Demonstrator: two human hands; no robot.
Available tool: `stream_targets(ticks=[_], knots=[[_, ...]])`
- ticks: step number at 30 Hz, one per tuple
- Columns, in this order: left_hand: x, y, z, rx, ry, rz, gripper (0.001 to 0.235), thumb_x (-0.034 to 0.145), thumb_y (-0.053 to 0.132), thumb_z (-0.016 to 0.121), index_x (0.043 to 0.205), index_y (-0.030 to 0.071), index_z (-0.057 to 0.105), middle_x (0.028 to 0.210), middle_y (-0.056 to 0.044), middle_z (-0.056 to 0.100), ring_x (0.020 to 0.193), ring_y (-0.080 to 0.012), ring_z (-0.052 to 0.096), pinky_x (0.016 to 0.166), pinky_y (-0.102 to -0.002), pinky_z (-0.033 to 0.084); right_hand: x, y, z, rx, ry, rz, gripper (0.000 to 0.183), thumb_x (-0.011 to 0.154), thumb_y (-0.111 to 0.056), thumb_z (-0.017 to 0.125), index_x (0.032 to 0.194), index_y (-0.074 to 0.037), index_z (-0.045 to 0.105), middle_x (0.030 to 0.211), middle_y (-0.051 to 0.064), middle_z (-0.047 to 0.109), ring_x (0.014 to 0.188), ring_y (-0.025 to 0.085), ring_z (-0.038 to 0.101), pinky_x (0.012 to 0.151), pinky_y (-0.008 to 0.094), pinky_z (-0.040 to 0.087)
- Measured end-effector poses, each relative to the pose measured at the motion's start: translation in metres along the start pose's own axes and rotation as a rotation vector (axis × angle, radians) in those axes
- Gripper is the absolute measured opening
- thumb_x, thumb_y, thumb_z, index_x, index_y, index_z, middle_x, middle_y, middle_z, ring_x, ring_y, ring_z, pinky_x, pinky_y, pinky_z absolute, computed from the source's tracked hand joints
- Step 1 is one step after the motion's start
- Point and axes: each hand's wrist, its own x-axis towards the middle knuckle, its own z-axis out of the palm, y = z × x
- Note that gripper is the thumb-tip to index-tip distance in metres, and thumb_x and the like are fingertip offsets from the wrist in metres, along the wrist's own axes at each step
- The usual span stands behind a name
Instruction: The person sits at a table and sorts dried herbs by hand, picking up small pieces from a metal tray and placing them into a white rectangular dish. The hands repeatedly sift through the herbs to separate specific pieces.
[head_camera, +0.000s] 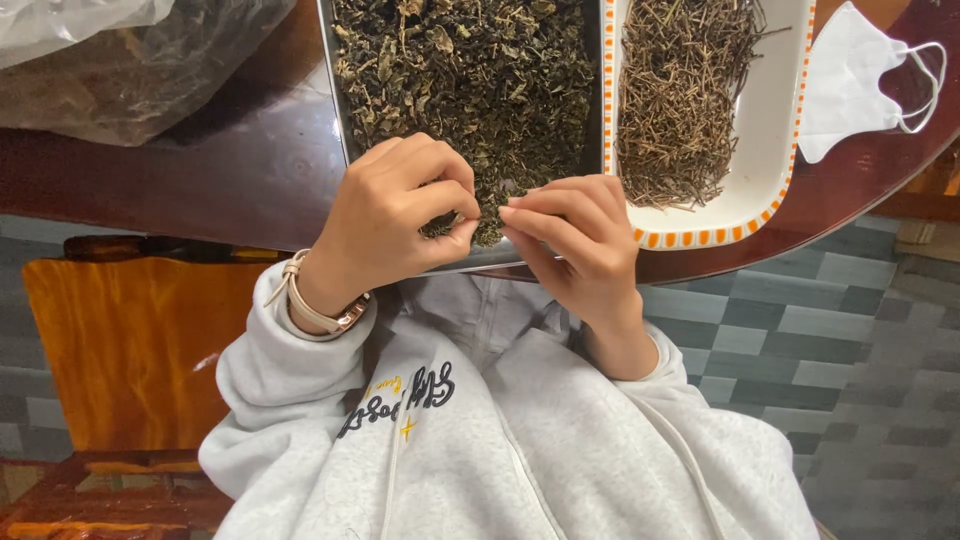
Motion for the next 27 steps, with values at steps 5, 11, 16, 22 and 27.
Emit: stream_targets(ticks=[5,11,16,22,27], knots=[[-0.002,-0.003,0.008,-0.098,0.019,-0.021,0.014,0.084,0.001,0.072,0.078,0.01,0.064,0.085,-0.003,0.063,0.074,-0.0228,0.059,0.068,-0.034,0.049,0.0,0.006,0.012,-0.01,0.095,-0.046,0.003,0.094,-0.003,0.076,0.095,-0.006,0.077,0.092,0.006,0.074,0.081,0.026,0.067,0.079,0.038,0.048],[-0.006,-0.001,0.017,-0.267,0.018,-0.116,0.011,0.088,0.0,0.068,0.082,0.009,0.064,0.074,-0.007,0.064,0.065,-0.0277,0.065,0.061,-0.036,0.054,-0.002,0.01,0.016,0.013,0.195,-0.068,0.008,0.086,0.0,0.083,0.09,-0.008,0.081,0.085,0.005,0.076,0.075,0.024,0.069,0.075,0.036,0.049],[-0.008,-0.001,0.02,-0.328,0.006,-0.143,0.013,0.089,-0.004,0.066,0.085,0.008,0.065,0.074,-0.006,0.067,0.067,-0.0256,0.068,0.063,-0.034,0.057,-0.005,0.009,0.02,0.141,0.222,-0.011,0.01,0.087,0.004,0.081,0.091,-0.004,0.08,0.082,0.008,0.076,0.071,0.027,0.07,0.07,0.035,0.051],[0.0,0.005,0.007,-0.446,-0.002,-0.13,0.017,0.088,-0.011,0.068,0.088,0.006,0.066,0.077,-0.008,0.069,0.071,-0.0275,0.07,0.067,-0.037,0.059,-0.008,0.01,0.016,0.322,0.221,0.074,0.015,0.085,0.012,0.078,0.091,-0.001,0.08,0.083,0.011,0.077,0.073,0.029,0.072,0.07,0.036,0.055],[-0.004,0.0,0.006,-0.438,0.031,-0.157,0.016,0.093,-0.009,0.07,0.094,0.007,0.071,0.082,-0.007,0.073,0.075,-0.0236,0.072,0.071,-0.032,0.061,-0.007,0.012,0.01,0.312,0.225,0.079,0.018,0.084,0.016,0.075,0.09,0.0,0.079,0.084,0.014,0.076,0.071,0.029,0.069,0.067,0.038,0.056]])
